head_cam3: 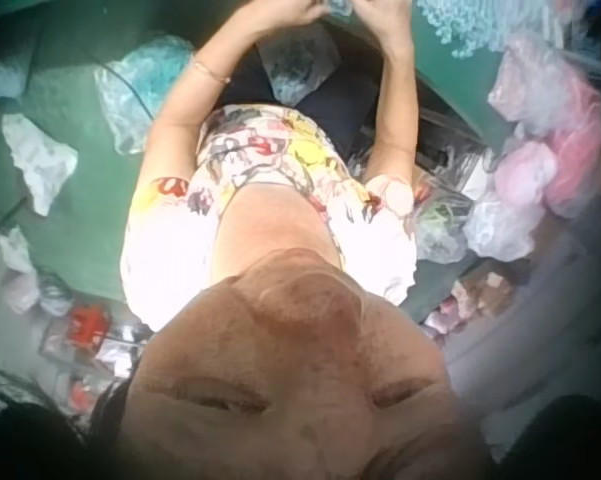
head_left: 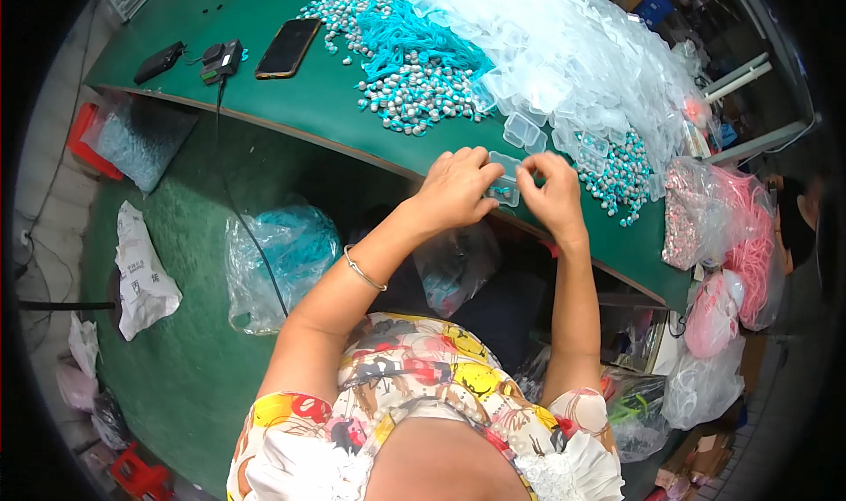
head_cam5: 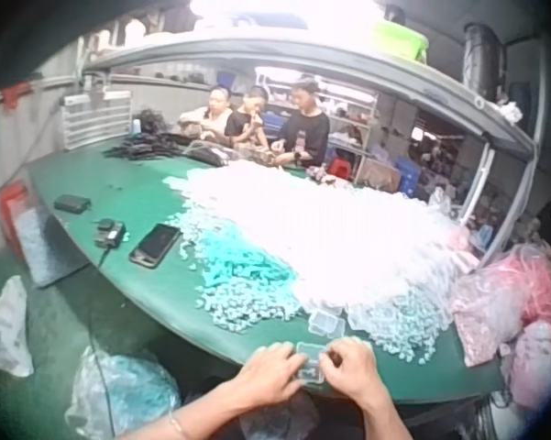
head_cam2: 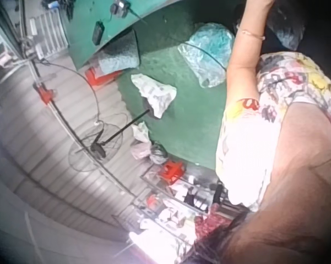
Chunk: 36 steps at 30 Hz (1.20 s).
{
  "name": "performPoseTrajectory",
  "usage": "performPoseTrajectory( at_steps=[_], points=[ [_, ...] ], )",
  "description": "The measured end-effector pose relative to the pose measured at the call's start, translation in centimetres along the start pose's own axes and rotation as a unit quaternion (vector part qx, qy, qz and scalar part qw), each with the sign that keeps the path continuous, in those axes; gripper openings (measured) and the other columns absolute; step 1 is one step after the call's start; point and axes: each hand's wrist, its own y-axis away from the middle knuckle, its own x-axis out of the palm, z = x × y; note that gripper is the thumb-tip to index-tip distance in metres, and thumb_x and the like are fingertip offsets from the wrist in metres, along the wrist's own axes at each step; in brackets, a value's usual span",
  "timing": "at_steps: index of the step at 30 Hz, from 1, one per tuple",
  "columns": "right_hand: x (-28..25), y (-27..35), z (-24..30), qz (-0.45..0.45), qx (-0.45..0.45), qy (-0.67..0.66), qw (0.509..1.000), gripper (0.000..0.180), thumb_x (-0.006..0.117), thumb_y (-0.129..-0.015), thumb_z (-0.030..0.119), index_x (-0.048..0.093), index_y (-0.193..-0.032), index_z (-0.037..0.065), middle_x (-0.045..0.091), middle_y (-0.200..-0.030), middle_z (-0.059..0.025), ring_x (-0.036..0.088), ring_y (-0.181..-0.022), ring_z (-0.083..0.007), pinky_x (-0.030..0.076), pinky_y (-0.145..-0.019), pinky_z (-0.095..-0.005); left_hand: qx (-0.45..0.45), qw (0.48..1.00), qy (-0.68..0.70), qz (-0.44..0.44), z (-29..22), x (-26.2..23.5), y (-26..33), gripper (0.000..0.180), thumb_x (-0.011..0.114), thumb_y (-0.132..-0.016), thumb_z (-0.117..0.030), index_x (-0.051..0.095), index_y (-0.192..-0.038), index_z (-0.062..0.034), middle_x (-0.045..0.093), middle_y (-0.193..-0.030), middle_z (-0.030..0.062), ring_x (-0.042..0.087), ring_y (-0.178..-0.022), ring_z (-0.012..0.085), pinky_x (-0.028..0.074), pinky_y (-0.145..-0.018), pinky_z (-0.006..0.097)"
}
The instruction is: The person sits at a green workbench and repeatedly picks up small teal and white beads, placing them into small clear plastic containers. The person arranges the filled containers on the table. Other workers are visible in the background.
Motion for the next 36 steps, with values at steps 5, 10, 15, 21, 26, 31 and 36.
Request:
performPoseTrajectory(
  at_steps=[5, 10, 15, 21, 26, 31, 36],
  points=[
    [3.4, -8.5, 0.1, -0.098, -0.128, 0.027, 0.987, 0.005, 0.068, -0.082, 0.016, 0.069, -0.086, 0.012, 0.068, -0.084, -0.0041, 0.063, -0.085, -0.0265, 0.043, -0.076, -0.0434, -0.002, 1.0, -0.019, -0.009, 0.9, -1.1, 0.4, 0.045, 0.079, -0.072, -0.027, 0.063, -0.112, -0.011, 0.056, -0.099, 0.0085, 0.056, -0.095, 0.0289, 0.044, -0.08, 0.043],
    [8.8, -15.4, 0.6, -0.076, -0.134, 0.253, 0.955, 0.01, 0.062, -0.082, 0.012, 0.072, -0.084, 0.013, 0.069, -0.087, -0.0051, 0.063, -0.092, -0.0268, 0.037, -0.081, -0.0493, -0.008, 0.999, 0.011, -0.035, 1.8, -0.9, 1.0, 0.048, 0.08, -0.072, -0.031, 0.063, -0.112, -0.0121, 0.056, -0.099, 0.0075, 0.056, -0.095, 0.0288, 0.044, -0.081, 0.043],
    [11.2, -17.8, 0.3, -0.016, -0.088, 0.31, 0.947, 0.011, 0.062, -0.079, 0.01, 0.072, -0.083, 0.012, 0.068, -0.084, -0.0058, 0.063, -0.09, -0.0285, 0.037, -0.079, -0.0495, -0.021, 0.999, 0.028, -0.028, 1.9, -0.5, 0.9, 0.048, 0.08, -0.072, -0.031, 0.063, -0.112, -0.0129, 0.056, -0.099, 0.0074, 0.056, -0.096, 0.0286, 0.044, -0.083, 0.044],
    [9.9, -17.2, 0.9, -0.044, -0.129, 0.215, 0.967, 0.013, 0.06, -0.08, 0.009, 0.071, -0.086, 0.013, 0.07, -0.086, -0.0074, 0.066, -0.085, -0.0287, 0.037, -0.079, -0.0496, -0.02, 0.999, 0.02, -0.042, 2.0, -0.4, 1.1, 0.047, 0.081, -0.071, -0.032, 0.063, -0.11, -0.0129, 0.057, -0.098, 0.0066, 0.056, -0.096, 0.0282, 0.044, -0.082, 0.043],
    [10.4, -17.3, -0.8, -0.01, -0.114, 0.222, 0.968, 0.013, 0.064, -0.079, 0.013, 0.071, -0.089, 0.014, 0.07, -0.091, -0.0075, 0.066, -0.09, -0.0284, 0.038, -0.079, -0.0506, -0.02, 0.998, 0.007, -0.057, 1.7, -0.3, 1.0, 0.045, 0.081, -0.07, -0.033, 0.064, -0.108, -0.0133, 0.058, -0.097, 0.006, 0.057, -0.095, 0.0276, 0.044, -0.082, 0.042],
    [11.1, -18.8, -0.4, 0.036, -0.069, 0.298, 0.951, 0.016, 0.066, -0.078, 0.014, 0.071, -0.093, 0.013, 0.07, -0.093, -0.0079, 0.066, -0.093, -0.0302, 0.041, -0.078, -0.0518, -0.013, 0.998, 0.006, -0.067, 2.0, 0.0, 1.1, 0.045, 0.081, -0.07, -0.034, 0.064, -0.107, -0.0135, 0.059, -0.098, 0.0057, 0.058, -0.096, 0.0271, 0.045, -0.082, 0.042],
    [10.4, -18.3, 0.1, 0.067, -0.059, 0.254, 0.963, 0.016, 0.068, -0.078, 0.016, 0.071, -0.093, 0.015, 0.069, -0.097, -0.0083, 0.066, -0.095, -0.031, 0.043, -0.08, -0.0533, -0.007, 0.997, 0.007, -0.082, 2.2, 0.3, 1.3, 0.046, 0.082, -0.068, -0.033, 0.063, -0.107, -0.0137, 0.057, -0.096, 0.0062, 0.057, -0.097, 0.0278, 0.044, -0.081, 0.043]
  ],
)
